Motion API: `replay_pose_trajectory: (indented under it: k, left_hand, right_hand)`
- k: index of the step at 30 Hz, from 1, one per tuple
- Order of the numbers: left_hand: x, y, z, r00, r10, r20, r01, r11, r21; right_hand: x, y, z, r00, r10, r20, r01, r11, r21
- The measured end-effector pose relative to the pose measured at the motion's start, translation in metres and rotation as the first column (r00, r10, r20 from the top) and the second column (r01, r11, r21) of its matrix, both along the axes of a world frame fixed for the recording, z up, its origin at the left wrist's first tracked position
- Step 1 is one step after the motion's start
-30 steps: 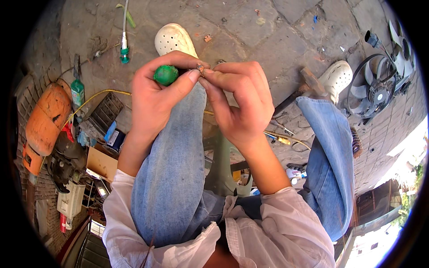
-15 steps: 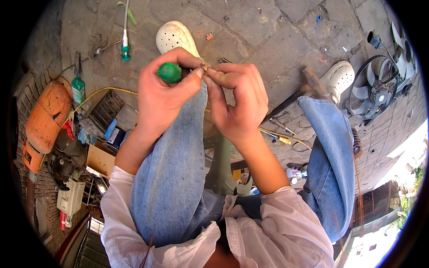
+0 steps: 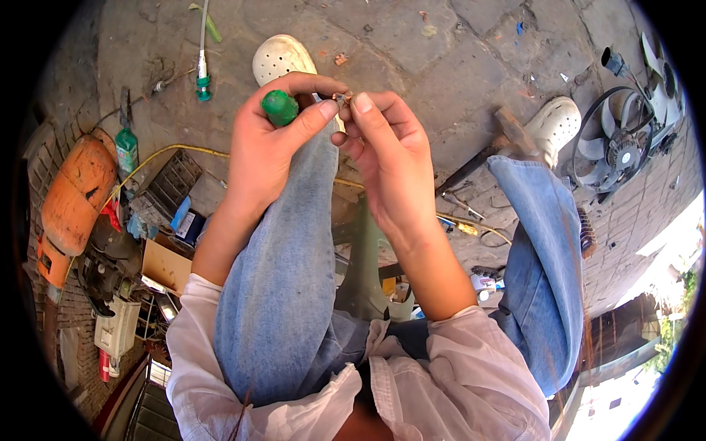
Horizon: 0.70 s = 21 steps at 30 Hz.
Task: The person sits on a low stool in a cluttered outdoor workshop and uses a screwdriver, pliers, and a hammer to manipulate and shape a small metal component. They repeatedly bend, twist, and strike the object while seated.
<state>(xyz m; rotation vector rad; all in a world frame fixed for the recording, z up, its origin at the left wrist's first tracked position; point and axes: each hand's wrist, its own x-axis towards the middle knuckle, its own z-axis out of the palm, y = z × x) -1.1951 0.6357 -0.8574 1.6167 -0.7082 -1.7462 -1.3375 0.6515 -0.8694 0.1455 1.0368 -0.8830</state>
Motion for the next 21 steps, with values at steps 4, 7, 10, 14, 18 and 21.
replay_pose_trajectory:
  k: [4, 7, 10, 14, 18, 21]
  left_hand:
    - [-0.003, 0.004, -0.007, 0.997, 0.052, -0.052, -0.052, 0.999, -0.004]
    - [-0.001, 0.007, -0.015, 1.000, 0.019, -0.008, -0.020, 0.998, -0.061]
    - [0.000, 0.007, -0.017, 0.997, 0.014, 0.073, -0.007, 0.995, -0.096]
    - [0.006, 0.002, -0.012, 0.981, 0.149, 0.125, -0.152, 0.988, 0.009]
    - [0.008, 0.001, -0.023, 0.973, 0.218, 0.077, -0.223, 0.974, 0.052]
    - [0.011, 0.005, -0.027, 0.972, 0.221, 0.077, -0.227, 0.970, 0.085]
  right_hand:
    - [0.004, 0.003, -0.006, 0.994, -0.023, 0.105, 0.010, 0.992, 0.123]
    - [0.005, 0.006, -0.005, 0.992, -0.021, 0.125, 0.003, 0.990, 0.138]
    - [0.006, 0.009, -0.007, 0.998, 0.065, -0.013, -0.064, 0.998, 0.025]
    - [-0.003, 0.036, -0.051, 0.732, 0.193, -0.653, -0.291, 0.956, -0.044]
    - [-0.023, 0.109, -0.125, 0.004, 0.247, -0.969, -0.668, 0.721, 0.181]
    - [-0.025, 0.141, -0.144, -0.175, 0.174, -0.969, -0.763, 0.598, 0.245]
